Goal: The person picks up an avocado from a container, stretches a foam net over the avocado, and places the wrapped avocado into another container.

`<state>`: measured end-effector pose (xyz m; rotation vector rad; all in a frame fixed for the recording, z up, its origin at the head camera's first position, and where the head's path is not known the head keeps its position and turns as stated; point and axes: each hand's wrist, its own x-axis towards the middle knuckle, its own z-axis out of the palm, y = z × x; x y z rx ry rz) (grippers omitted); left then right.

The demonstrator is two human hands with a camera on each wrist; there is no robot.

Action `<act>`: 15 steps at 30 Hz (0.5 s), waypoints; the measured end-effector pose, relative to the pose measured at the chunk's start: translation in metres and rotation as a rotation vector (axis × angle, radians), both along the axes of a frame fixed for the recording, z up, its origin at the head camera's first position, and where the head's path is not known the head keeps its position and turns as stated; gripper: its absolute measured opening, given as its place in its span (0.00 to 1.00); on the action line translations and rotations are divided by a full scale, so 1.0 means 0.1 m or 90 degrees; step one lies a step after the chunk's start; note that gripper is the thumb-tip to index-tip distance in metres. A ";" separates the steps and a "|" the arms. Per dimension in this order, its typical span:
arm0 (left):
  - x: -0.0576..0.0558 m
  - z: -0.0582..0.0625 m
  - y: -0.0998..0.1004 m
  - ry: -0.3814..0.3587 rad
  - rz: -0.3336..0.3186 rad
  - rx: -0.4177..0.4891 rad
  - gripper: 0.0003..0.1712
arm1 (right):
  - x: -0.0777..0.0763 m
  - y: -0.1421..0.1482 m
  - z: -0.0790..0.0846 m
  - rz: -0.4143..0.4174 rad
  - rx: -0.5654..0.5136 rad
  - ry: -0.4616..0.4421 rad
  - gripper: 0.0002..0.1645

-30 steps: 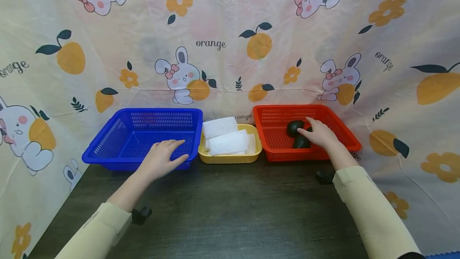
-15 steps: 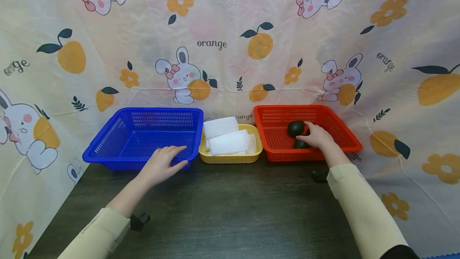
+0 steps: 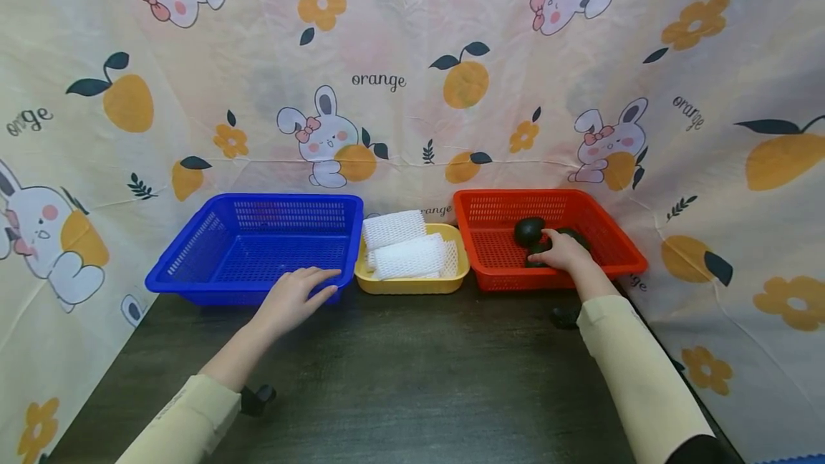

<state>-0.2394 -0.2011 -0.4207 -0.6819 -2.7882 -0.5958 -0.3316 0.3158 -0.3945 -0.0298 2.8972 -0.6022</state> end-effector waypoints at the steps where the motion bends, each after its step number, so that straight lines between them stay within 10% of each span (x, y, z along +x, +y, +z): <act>1: 0.00 -0.01 0.00 0.000 0.001 0.000 0.19 | 0.00 0.00 0.00 -0.002 -0.006 -0.005 0.51; 15: 0.00 -0.05 0.01 -0.002 0.018 -0.002 0.18 | -0.07 -0.02 -0.01 0.009 -0.022 -0.079 0.49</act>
